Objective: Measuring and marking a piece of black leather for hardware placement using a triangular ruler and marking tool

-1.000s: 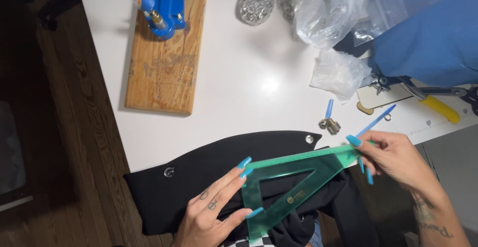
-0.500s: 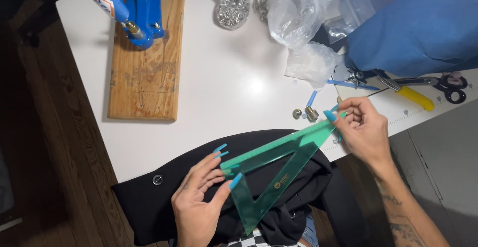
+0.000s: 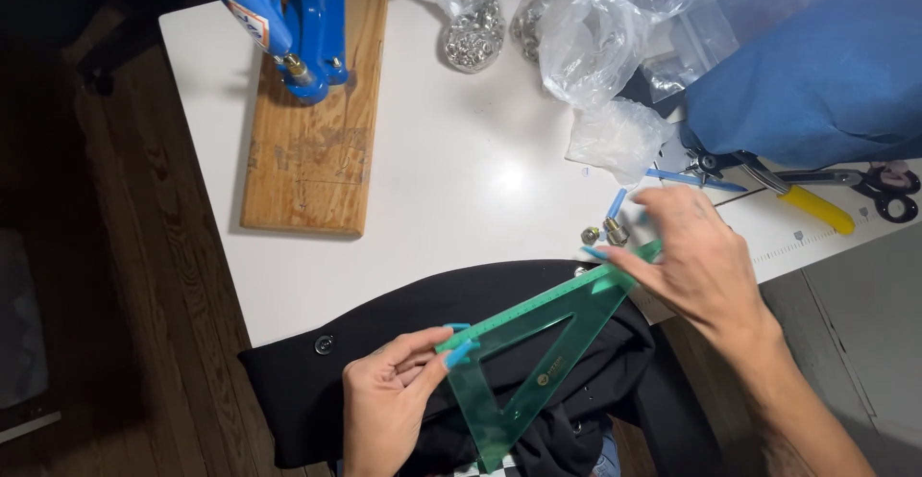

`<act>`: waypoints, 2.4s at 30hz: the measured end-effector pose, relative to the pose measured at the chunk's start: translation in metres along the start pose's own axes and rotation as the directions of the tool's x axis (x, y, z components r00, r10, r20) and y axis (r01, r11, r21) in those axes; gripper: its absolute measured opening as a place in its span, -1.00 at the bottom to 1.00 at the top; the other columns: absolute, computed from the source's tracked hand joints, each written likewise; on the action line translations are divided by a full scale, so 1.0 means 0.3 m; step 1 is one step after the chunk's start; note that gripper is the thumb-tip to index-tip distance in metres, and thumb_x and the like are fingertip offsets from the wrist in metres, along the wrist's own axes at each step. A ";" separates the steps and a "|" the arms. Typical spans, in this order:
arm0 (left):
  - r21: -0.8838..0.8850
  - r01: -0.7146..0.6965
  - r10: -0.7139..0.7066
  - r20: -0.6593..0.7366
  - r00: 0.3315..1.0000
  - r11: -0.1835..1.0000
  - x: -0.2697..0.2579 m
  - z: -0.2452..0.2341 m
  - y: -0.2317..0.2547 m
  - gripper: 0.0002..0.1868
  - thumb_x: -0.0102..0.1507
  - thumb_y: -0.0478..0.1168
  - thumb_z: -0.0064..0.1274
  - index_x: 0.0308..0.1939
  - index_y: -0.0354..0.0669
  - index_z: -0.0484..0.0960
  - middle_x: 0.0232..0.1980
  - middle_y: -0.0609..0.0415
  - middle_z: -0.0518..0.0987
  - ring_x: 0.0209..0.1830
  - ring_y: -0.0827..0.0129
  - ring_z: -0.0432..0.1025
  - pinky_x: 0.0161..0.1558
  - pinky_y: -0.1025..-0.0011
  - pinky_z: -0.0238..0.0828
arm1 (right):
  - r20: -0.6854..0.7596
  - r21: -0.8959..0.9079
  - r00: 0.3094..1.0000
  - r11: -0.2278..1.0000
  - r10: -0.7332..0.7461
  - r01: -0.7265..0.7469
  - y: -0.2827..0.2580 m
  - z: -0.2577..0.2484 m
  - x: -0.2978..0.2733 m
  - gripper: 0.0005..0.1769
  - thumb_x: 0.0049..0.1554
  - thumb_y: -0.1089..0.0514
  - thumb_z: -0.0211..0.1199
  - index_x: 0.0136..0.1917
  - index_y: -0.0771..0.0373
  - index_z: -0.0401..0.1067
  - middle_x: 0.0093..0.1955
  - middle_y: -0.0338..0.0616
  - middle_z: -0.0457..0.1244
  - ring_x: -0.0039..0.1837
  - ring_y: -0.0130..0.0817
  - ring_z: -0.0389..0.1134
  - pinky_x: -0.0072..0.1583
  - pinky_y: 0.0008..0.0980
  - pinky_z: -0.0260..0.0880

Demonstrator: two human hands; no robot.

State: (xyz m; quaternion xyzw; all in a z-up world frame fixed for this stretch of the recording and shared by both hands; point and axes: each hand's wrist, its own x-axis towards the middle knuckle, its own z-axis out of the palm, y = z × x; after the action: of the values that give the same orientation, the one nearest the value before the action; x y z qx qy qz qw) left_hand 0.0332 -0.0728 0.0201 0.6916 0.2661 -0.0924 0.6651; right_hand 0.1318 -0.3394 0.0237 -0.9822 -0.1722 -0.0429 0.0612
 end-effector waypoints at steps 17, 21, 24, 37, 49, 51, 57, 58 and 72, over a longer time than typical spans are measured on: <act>0.123 -0.049 0.050 -0.007 0.999 0.991 0.012 -0.012 0.005 -0.80 -0.10 -0.35 0.16 -0.38 -0.17 0.69 -0.38 0.13 0.70 -0.44 0.54 0.60 -0.30 0.66 0.61 | -0.221 -0.183 0.824 0.852 -0.522 0.491 0.002 0.049 0.149 -0.83 0.04 0.23 0.13 -0.12 0.27 0.18 -0.17 -0.08 0.10 -0.19 -0.29 0.19 -0.13 -0.41 0.25; 0.121 -0.029 0.028 0.014 1.000 0.992 0.014 -0.012 -0.004 -0.80 -0.07 -0.35 0.13 -0.36 -0.17 0.69 -0.37 0.11 0.70 -0.42 0.54 0.61 -0.33 0.66 0.61 | -0.195 0.068 0.899 0.909 -0.392 0.411 0.007 0.049 0.154 -0.82 0.02 0.24 0.11 -0.11 0.29 0.20 -0.18 -0.06 0.13 -0.19 -0.25 0.21 -0.16 -0.35 0.26; 0.112 -0.050 0.048 0.015 0.999 0.992 0.015 -0.012 -0.002 -0.79 -0.08 -0.35 0.14 -0.36 -0.18 0.69 -0.37 0.11 0.70 -0.43 0.54 0.60 -0.33 0.67 0.61 | -0.181 0.256 0.944 0.913 -0.277 0.317 0.007 0.034 0.175 -0.82 0.01 0.20 0.13 -0.15 0.33 0.25 -0.23 -0.05 0.18 -0.28 -0.31 0.22 -0.24 -0.39 0.30; 0.055 -0.048 0.051 -0.045 0.998 0.997 0.017 0.004 -0.030 -0.80 -0.12 -0.44 0.17 -0.41 -0.27 0.71 -0.43 0.04 0.70 -0.53 0.51 0.57 -0.35 0.67 0.57 | 0.307 0.495 0.868 -0.844 0.391 0.205 -0.009 -0.008 0.336 -0.89 0.03 0.21 0.00 -0.24 0.29 0.15 -0.28 -0.14 0.01 -0.27 -0.45 0.05 -0.35 -0.72 0.11; 0.112 -0.107 0.108 0.000 0.994 0.988 0.003 -0.013 -0.010 -0.80 -0.07 -0.32 0.14 -0.36 -0.19 0.68 -0.39 0.12 0.68 -0.45 0.57 0.56 -0.33 0.66 0.59 | -0.209 0.279 0.963 0.954 0.172 -0.110 0.075 0.050 0.365 -0.82 0.14 0.22 -0.20 -0.19 0.36 0.17 -0.23 0.09 0.11 -0.18 0.05 0.11 -0.11 -0.08 0.02; 0.127 -0.112 0.112 0.008 0.994 0.986 -0.003 -0.009 -0.004 -0.80 -0.07 -0.33 0.13 -0.36 -0.19 0.68 -0.39 0.13 0.68 -0.46 0.57 0.57 -0.32 0.66 0.60 | -0.184 0.164 0.979 0.985 0.087 -0.057 0.074 0.047 0.400 -0.75 0.03 0.36 -0.25 -0.03 0.46 0.15 -0.14 0.24 0.09 -0.09 0.16 0.09 -0.02 -0.03 0.05; 0.114 -0.156 0.158 -0.004 0.987 0.981 0.002 -0.015 0.001 -0.80 -0.07 -0.33 0.13 -0.35 -0.20 0.67 -0.39 0.12 0.66 -0.47 0.58 0.56 -0.35 0.69 0.58 | -0.207 -0.196 0.962 0.971 -0.177 0.137 0.113 0.088 0.453 -0.46 -0.25 0.55 -0.18 0.04 0.40 0.23 -0.13 0.21 0.16 -0.06 0.11 0.09 0.08 -0.10 0.05; 0.131 -0.222 0.223 0.006 0.975 0.966 -0.003 -0.013 -0.001 -0.80 -0.06 -0.34 0.13 -0.35 -0.21 0.66 -0.41 0.12 0.66 -0.51 0.62 0.54 -0.37 0.72 0.57 | -0.191 -0.143 0.973 0.985 -0.128 0.101 0.108 0.080 0.431 -0.33 -0.22 0.57 -0.27 0.21 0.43 0.16 -0.08 0.29 0.11 -0.02 0.19 0.01 0.11 -0.09 0.04; 0.133 -0.235 0.245 -0.059 0.968 0.963 0.001 -0.002 -0.036 -0.76 -0.06 -0.32 0.13 -0.30 -0.17 0.63 -0.31 0.08 0.62 -0.39 0.50 0.56 -0.32 0.61 0.63 | -0.524 0.213 0.848 0.950 -0.084 0.226 0.029 -0.022 0.241 -0.90 0.06 0.44 0.02 -0.12 0.47 0.31 -0.02 0.16 0.17 0.08 -0.03 0.17 0.13 -0.21 0.16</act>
State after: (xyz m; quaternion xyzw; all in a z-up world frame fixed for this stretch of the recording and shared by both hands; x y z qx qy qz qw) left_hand 0.0280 -0.0724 0.0107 0.7621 0.1987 -0.0016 0.6162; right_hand 0.2021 -0.3242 0.0370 -0.9012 -0.2337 -0.2816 0.2323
